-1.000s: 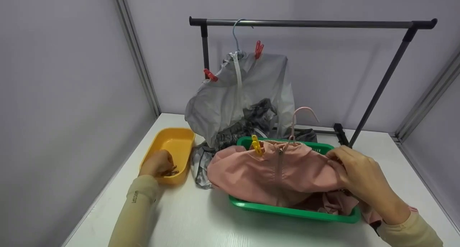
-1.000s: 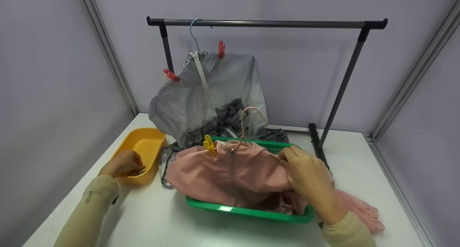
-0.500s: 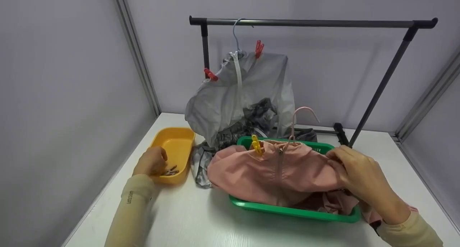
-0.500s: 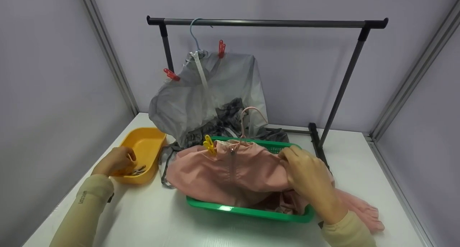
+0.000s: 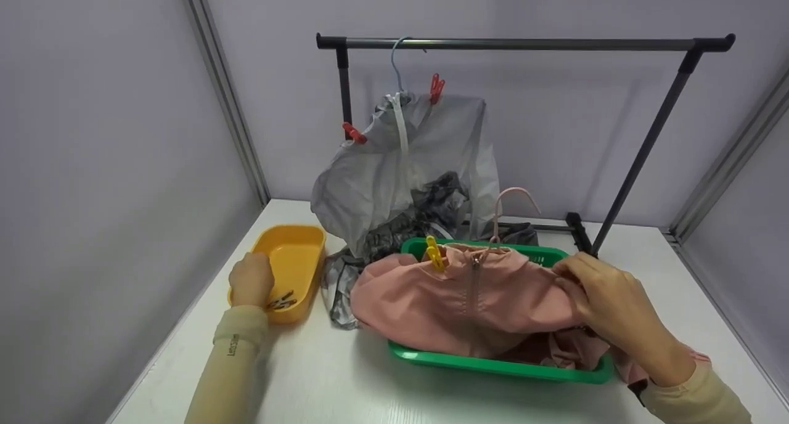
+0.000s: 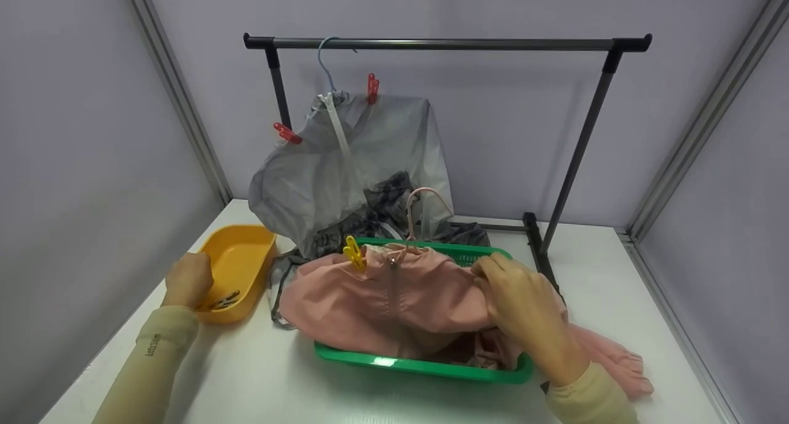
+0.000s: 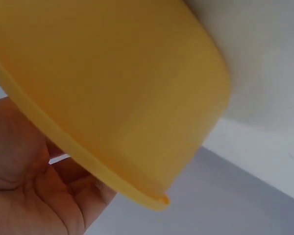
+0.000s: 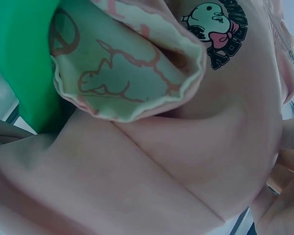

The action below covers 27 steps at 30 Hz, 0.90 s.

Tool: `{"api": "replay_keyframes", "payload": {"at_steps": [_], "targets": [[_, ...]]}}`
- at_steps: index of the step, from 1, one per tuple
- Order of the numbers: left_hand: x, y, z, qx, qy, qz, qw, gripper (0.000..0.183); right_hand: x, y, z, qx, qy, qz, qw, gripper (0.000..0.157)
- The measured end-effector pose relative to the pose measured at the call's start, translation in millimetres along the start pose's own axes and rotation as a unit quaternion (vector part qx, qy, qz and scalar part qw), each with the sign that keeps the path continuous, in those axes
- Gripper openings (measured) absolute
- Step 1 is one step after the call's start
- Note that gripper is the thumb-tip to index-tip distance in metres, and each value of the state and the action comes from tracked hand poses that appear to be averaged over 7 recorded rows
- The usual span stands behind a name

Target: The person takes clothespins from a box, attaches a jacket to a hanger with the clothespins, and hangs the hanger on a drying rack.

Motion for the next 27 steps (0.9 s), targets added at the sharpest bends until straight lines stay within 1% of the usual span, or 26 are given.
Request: {"api": "replay_keyframes", "payload": {"at_steps": [3,5,8,13,18,20,23,27], "targets": [[5.3,-1.4,-0.2,0.0,0.023,-0.001,0.9997,0.024,-0.2,-0.6,-0.1,-0.001,0.0,0.0,1.0,0.018],[7.3,-3.1,0.1,0.005,0.029,-0.002,0.9996,0.025,-0.4,-0.5,0.1,-0.002,0.0,0.0,1.0,0.018],[6.9,-3.3,0.2,0.008,0.028,-0.001,0.9996,0.025,-0.5,0.0,0.0,-0.004,0.002,-0.001,1.0,0.019],[6.4,-3.6,0.1,0.005,0.018,-0.008,0.9998,0.026,-1.5,-0.3,-0.1,-0.002,-0.001,-0.001,1.0,0.018],[5.8,-4.0,-0.2,-0.012,-0.007,-0.012,0.9998,0.026,-1.4,-1.2,-1.2,-0.004,0.002,0.0,1.0,0.018],[4.6,-3.2,-0.2,-0.014,-0.016,-0.013,0.9997,0.026,-1.1,-1.1,-1.6,-0.004,0.004,0.0,1.0,0.018],[3.2,-2.5,-0.4,-0.004,-0.022,-0.004,0.9997,0.026,-0.8,-0.8,-1.5,-0.002,0.003,0.001,1.0,0.018],[2.6,-4.7,-1.1,0.028,-0.017,0.019,0.9993,0.024,-0.7,-0.5,-1.0,0.001,0.0,0.001,1.0,0.018]]}}
Point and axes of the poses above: each hand's wrist, its own z-axis towards the middle knuckle, its own y-axis out of the back of the hand, x = y × z, the point moved 8 cm from there along z, towards the middle knuckle, and after that the axes turned 5 degrees about z, right-handed, at the moved point
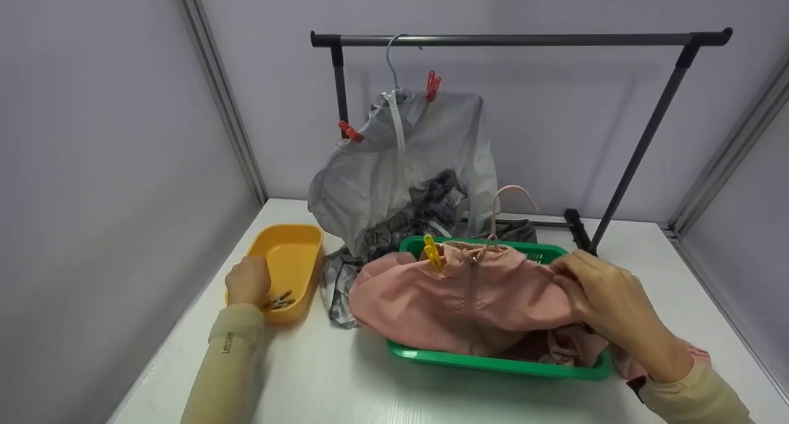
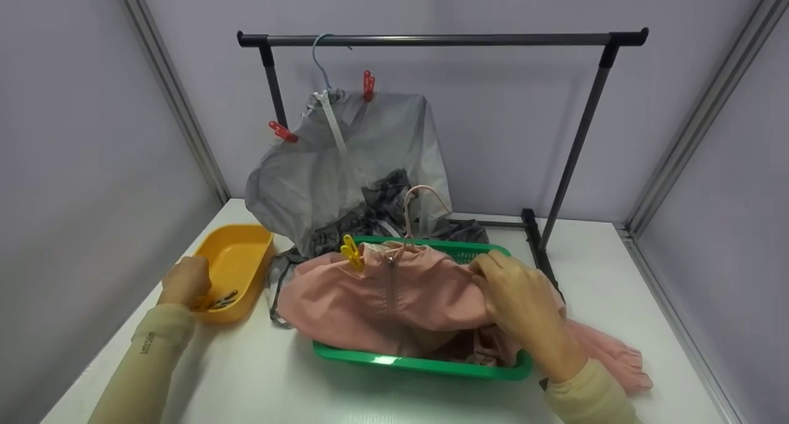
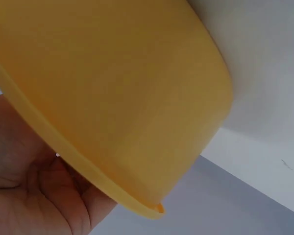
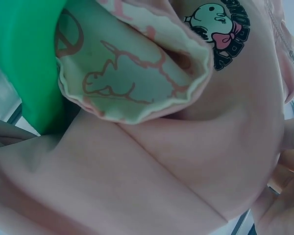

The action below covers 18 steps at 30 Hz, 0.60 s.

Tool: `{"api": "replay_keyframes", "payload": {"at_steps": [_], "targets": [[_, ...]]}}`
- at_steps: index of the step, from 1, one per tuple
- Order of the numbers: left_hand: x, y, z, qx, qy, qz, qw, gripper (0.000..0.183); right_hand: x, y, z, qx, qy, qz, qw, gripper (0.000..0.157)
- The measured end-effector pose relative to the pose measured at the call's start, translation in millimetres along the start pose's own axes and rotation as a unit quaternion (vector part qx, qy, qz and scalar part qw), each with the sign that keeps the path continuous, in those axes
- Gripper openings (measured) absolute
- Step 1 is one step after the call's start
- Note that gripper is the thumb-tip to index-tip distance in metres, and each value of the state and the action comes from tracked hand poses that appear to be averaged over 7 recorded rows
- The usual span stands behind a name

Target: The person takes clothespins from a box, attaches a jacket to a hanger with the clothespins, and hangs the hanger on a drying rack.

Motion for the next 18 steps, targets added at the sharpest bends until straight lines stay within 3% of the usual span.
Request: {"api": "replay_keyframes", "payload": {"at_steps": [6,18], "targets": [[-0.3,-0.7,-3.4,0.037,0.0,0.007,0.9993,0.02,-0.2,0.1,0.1,-0.001,0.0,0.001,1.0,0.018],[0.4,3.6,-4.3,0.054,-0.023,-0.027,0.9979,0.016,-1.0,0.0,0.5,-0.007,0.001,-0.001,1.0,0.017]]}}
Point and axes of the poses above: each hand's wrist, its own z-axis towards the middle knuckle, its own y-axis out of the back of the hand, x = y × z, the point moved 8 cm from there along z, towards the middle knuckle, and after that the axes turned 5 degrees about z, right-handed, at the moved point
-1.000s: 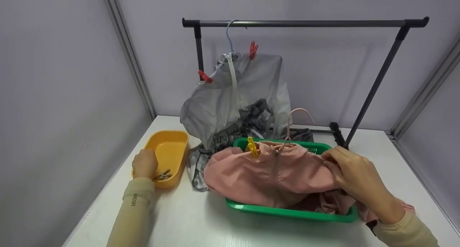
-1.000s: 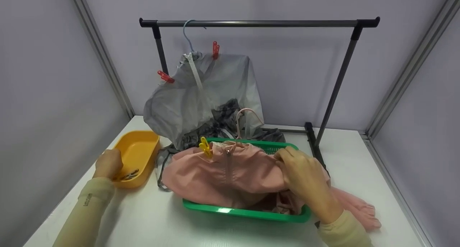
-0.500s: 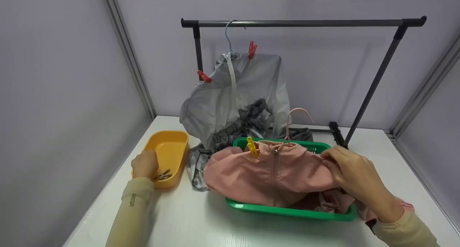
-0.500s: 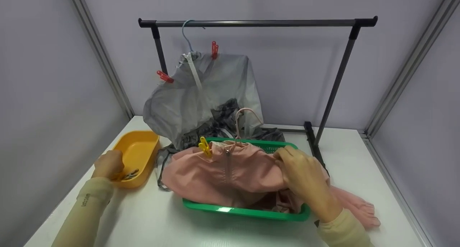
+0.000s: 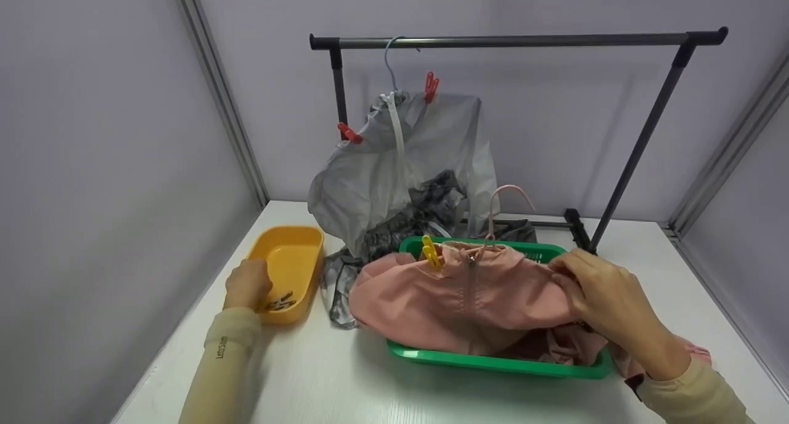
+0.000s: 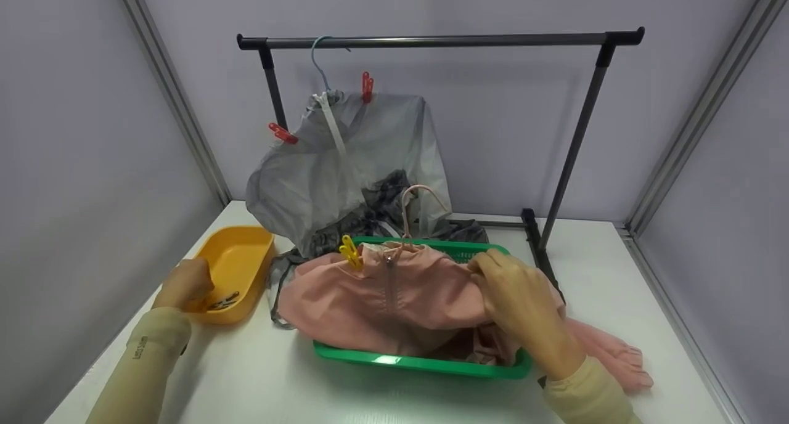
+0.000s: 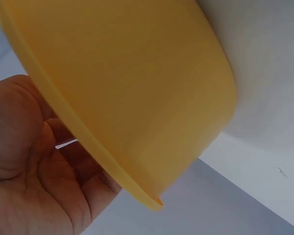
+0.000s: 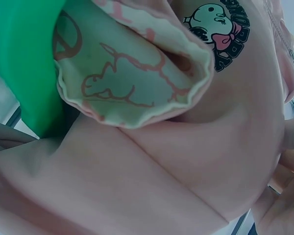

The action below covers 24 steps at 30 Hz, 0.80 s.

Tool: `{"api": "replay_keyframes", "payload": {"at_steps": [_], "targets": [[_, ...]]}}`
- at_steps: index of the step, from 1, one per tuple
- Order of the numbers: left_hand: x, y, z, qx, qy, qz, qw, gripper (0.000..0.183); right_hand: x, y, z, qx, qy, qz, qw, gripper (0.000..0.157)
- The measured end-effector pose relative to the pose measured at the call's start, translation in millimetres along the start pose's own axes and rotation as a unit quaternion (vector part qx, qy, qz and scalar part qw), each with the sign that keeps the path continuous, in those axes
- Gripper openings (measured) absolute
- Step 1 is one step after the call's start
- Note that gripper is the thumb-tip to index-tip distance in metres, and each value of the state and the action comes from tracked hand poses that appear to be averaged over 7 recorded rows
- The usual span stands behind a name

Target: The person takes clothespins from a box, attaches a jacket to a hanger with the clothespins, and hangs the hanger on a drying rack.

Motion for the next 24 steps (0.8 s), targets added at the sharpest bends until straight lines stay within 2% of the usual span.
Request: {"api": "replay_keyframes", "payload": {"at_steps": [8,17,20,24], "targets": [[-3.3,9.3,0.2,-0.016,-0.005,-0.036,0.9992,0.016,0,0.2,0,0.0,-0.004,0.0,1.0,0.016],[-9.5,21.1,2.5,-0.057,-0.025,-0.054,0.9966,0.009,0,0.8,0,0.006,-0.009,0.003,1.0,0.016],[-11.8,23.9,2.3,-0.065,-0.025,-0.064,0.9955,0.015,0,1.4,-1,0.004,-0.006,0.002,1.0,0.016],[-16.7,27.5,3.2,-0.059,-0.021,-0.063,0.9961,0.025,1,2.6,-1,-0.002,-0.001,0.0,1.0,0.017]]}}
Point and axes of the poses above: each hand's wrist, its own z-axis towards the middle knuckle, its own y-axis out of the back of the hand, x = y × z, the point moved 8 cm from there along z, towards the middle knuckle, and after that the axes turned 5 degrees about z, right-handed, at the moved point
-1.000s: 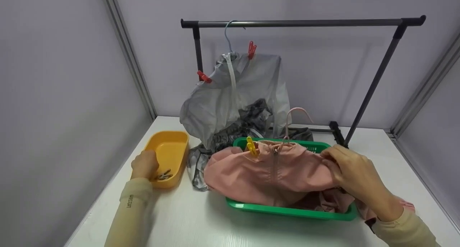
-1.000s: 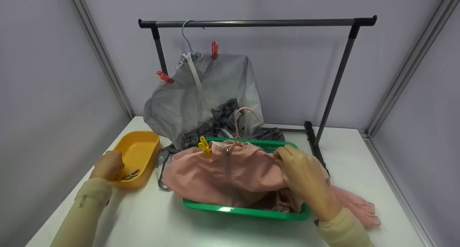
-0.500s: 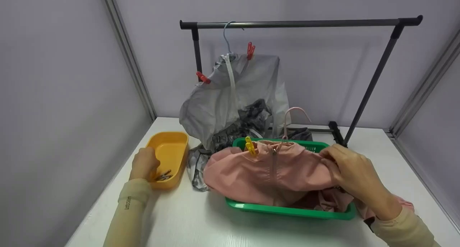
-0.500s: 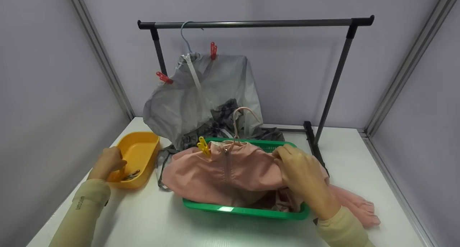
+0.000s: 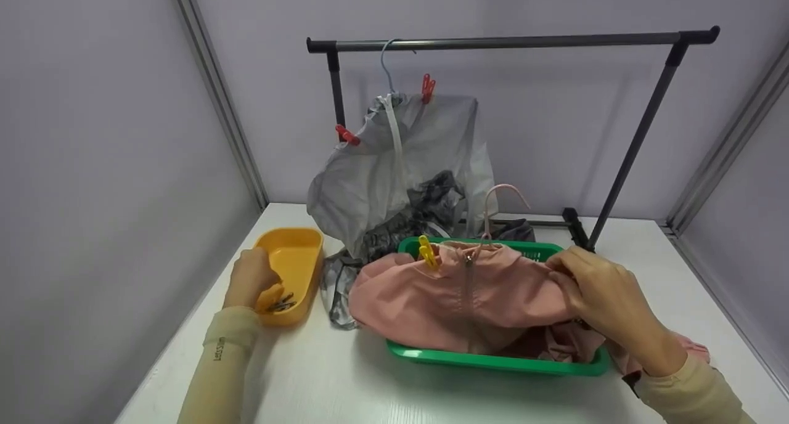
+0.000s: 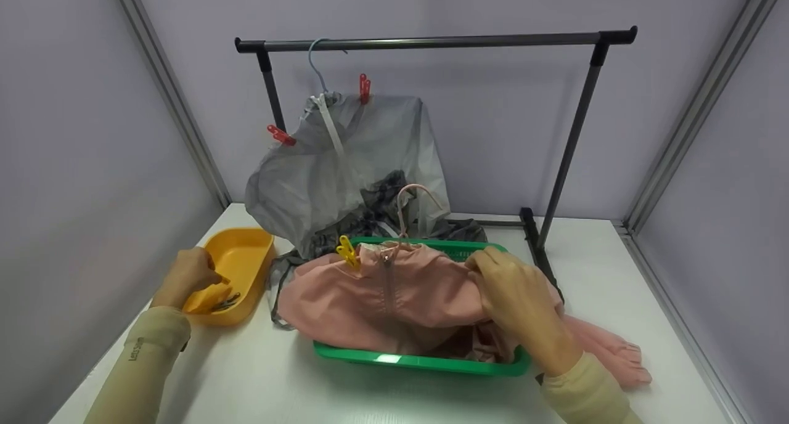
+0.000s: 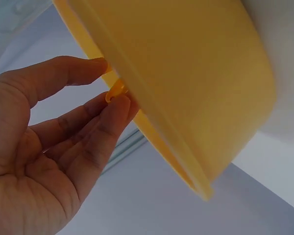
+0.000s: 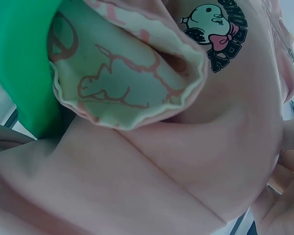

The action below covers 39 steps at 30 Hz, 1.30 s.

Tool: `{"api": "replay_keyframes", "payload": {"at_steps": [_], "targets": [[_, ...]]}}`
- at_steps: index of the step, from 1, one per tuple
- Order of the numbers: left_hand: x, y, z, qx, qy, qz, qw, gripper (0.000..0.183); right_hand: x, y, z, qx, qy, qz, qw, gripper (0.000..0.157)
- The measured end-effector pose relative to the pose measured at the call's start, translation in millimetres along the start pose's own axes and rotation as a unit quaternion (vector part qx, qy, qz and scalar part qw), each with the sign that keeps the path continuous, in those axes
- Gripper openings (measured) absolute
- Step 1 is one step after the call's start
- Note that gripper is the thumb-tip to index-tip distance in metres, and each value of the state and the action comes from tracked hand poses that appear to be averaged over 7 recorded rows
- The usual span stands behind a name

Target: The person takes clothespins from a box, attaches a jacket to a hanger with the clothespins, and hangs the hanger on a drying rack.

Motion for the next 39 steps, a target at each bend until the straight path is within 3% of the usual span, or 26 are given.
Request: {"api": "replay_keyframes", "payload": {"at_steps": [4,8,12,14,20,39], "targets": [[-4.5,3.1,2.1,-0.001,0.003,0.006,1.0,0.02,1,0.1,1,-0.002,0.004,0.001,1.0,0.017],[-11.9,9.3,3.6,-0.013,0.001,0.01,0.9999,0.03,1,0.4,1,-0.003,0.006,0.003,1.0,0.018],[-20.3,15.1,3.3,-0.02,0.001,0.005,0.9998,0.02,1,0.5,1,-0.004,0.005,0.005,1.0,0.018],[-25.1,18.5,2.0,-0.029,-0.003,0.002,0.9996,0.015,0,0.4,1,-0.003,0.003,0.006,1.0,0.018],[-40.1,29.1,-3.2,-0.062,-0.028,-0.008,0.9976,0.035,-1,0.4,1,-0.001,-0.001,0.005,1.0,0.016],[-92.9,61.0,-16.6,-0.109,-0.087,-0.045,0.9892,0.026,2,2.9,2,-0.01,0.009,0.002,1.0,0.016]]}}
Point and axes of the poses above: each hand's wrist, its own z-axis towards the middle knuckle, its own y-axis out of the back of the hand, x = y × z, the point moved 8 cm from there along z, towards the middle knuckle, and after that the axes turned 5 degrees about z, right-handed, at the moved point
